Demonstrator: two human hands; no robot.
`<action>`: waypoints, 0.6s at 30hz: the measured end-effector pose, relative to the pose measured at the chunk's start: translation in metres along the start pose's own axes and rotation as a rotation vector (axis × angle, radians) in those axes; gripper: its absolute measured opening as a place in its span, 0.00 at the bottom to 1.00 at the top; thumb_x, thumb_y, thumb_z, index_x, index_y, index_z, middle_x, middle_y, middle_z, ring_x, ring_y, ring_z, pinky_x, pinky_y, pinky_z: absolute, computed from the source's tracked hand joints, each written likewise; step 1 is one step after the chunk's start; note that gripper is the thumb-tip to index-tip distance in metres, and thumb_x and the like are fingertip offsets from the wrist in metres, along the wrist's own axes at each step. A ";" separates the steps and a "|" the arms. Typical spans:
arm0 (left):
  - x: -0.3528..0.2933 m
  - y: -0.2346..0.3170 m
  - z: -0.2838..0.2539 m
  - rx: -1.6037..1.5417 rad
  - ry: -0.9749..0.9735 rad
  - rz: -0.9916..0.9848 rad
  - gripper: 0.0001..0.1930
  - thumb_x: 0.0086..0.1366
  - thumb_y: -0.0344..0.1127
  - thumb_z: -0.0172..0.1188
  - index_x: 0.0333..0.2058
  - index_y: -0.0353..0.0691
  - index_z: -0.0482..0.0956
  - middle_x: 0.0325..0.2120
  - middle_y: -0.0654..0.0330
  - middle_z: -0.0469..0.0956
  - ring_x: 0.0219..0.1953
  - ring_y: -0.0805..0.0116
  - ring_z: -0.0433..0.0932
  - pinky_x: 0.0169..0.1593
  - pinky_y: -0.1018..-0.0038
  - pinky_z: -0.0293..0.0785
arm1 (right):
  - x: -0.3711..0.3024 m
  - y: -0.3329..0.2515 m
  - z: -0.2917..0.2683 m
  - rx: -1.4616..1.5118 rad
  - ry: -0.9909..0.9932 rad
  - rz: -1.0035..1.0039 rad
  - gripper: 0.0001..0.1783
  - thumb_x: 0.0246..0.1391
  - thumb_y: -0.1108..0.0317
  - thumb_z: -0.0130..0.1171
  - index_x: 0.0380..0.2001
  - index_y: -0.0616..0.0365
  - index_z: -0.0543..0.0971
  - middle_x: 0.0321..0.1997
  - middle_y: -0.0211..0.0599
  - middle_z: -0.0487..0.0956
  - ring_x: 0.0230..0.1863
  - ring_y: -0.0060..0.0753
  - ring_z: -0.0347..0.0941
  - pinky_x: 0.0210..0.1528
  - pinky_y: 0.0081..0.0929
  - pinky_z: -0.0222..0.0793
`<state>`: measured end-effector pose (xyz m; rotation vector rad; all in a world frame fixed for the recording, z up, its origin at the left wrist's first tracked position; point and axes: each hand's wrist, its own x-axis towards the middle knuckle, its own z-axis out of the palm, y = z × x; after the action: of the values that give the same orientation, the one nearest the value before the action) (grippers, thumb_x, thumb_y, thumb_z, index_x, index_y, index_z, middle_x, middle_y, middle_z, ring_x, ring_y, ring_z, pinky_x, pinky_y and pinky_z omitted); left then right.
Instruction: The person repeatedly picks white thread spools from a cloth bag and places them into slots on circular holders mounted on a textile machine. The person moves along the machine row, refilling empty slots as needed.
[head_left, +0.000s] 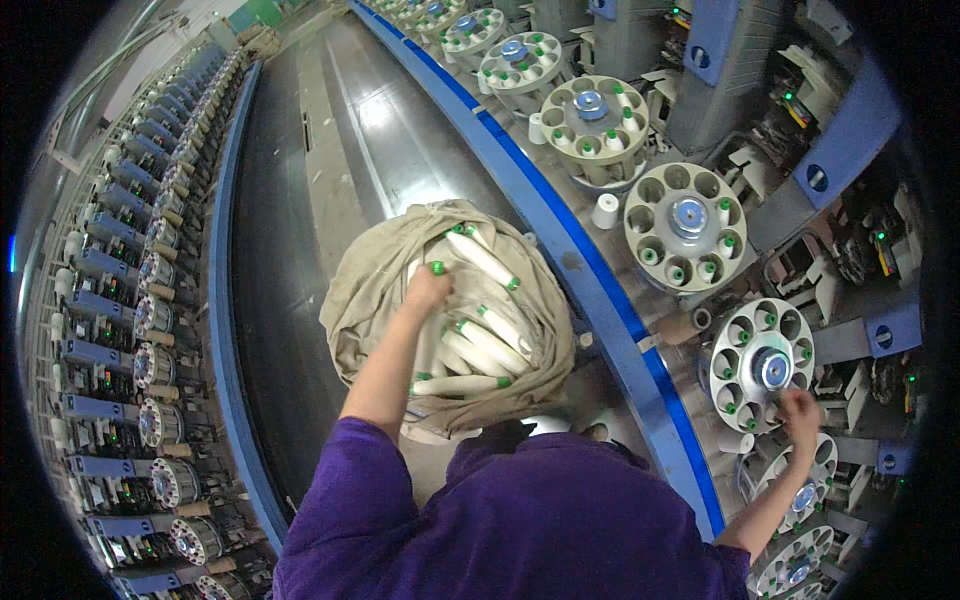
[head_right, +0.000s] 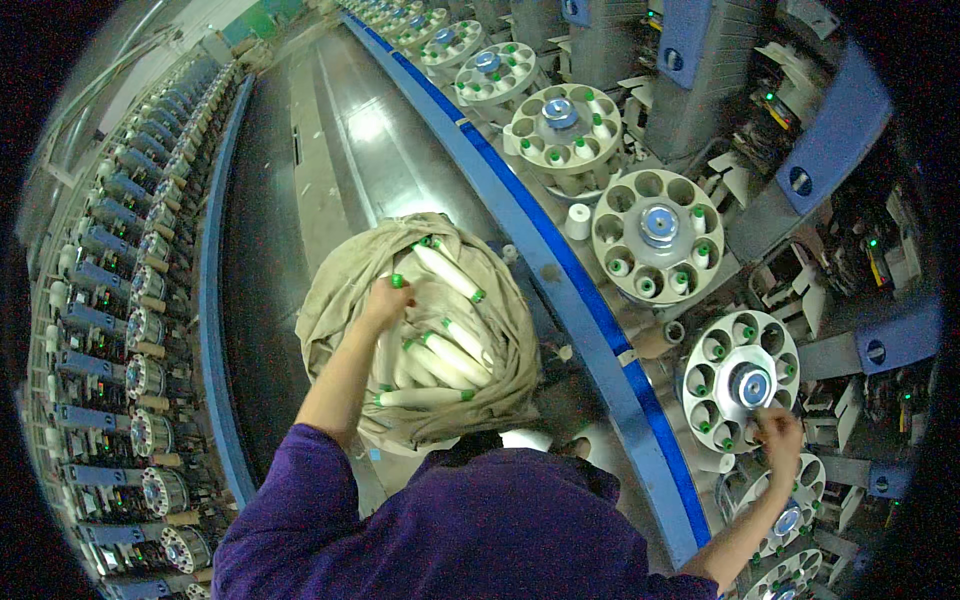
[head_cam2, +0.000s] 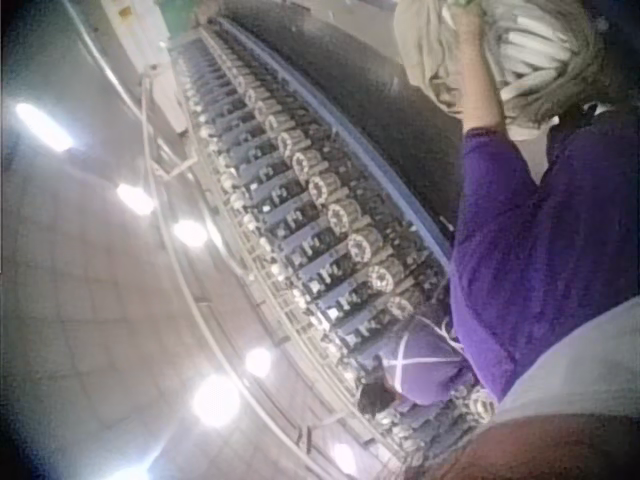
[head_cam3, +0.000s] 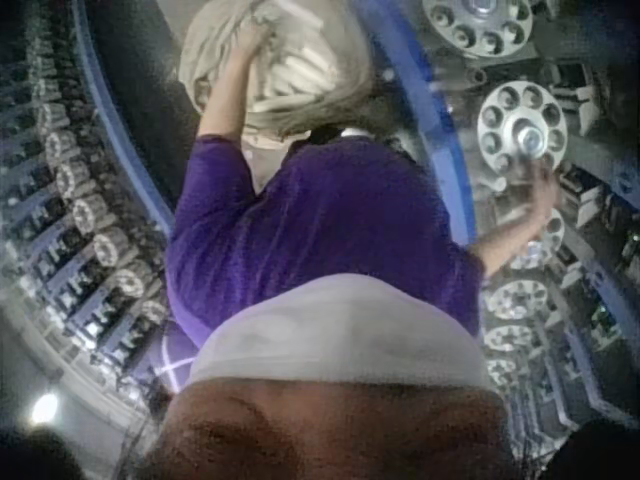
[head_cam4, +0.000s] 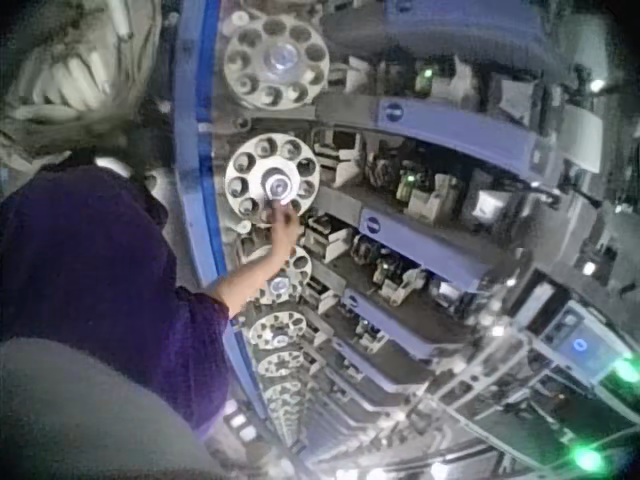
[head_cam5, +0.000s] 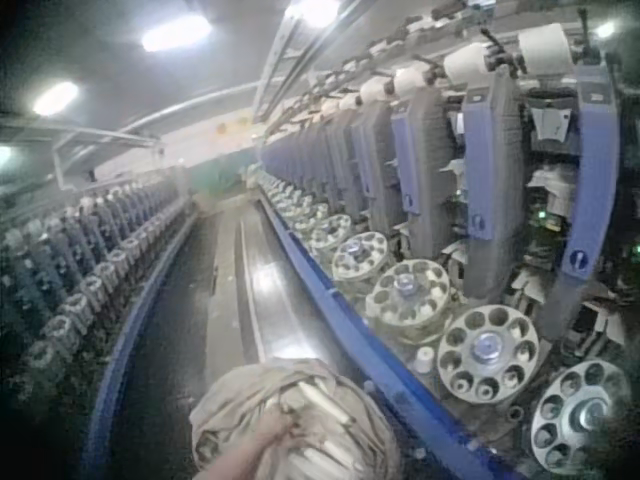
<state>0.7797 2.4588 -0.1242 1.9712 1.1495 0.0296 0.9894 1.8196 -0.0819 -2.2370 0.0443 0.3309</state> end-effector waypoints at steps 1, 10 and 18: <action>0.010 -0.012 -0.012 0.158 -0.034 -0.039 0.14 0.56 0.37 0.51 0.35 0.31 0.76 0.28 0.47 0.79 0.31 0.57 0.79 0.38 0.67 0.74 | -0.005 -0.013 -0.005 -0.014 0.105 -0.100 0.13 0.52 0.65 0.58 0.37 0.63 0.73 0.37 0.33 0.75 0.33 0.21 0.68 0.33 0.18 0.66; 0.096 -0.039 -0.027 0.601 0.165 0.102 0.22 0.54 0.39 0.51 0.47 0.36 0.71 0.56 0.44 0.60 0.53 0.54 0.68 0.54 0.64 0.66 | -0.018 -0.216 0.289 0.287 -0.508 -0.407 0.11 0.53 0.64 0.57 0.38 0.58 0.78 0.34 0.34 0.80 0.33 0.25 0.76 0.33 0.22 0.71; 0.145 -0.038 -0.037 0.776 0.077 0.034 0.22 0.56 0.44 0.55 0.46 0.36 0.69 0.46 0.44 0.70 0.47 0.53 0.73 0.49 0.63 0.71 | -0.021 -0.257 0.506 -0.396 -0.433 -0.657 0.28 0.48 0.57 0.57 0.51 0.59 0.68 0.48 0.51 0.72 0.50 0.47 0.68 0.52 0.37 0.63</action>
<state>0.8224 2.5968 -0.1782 2.6784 1.2947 -0.3789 0.8943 2.3701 -0.1866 -2.3548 -1.0386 0.4743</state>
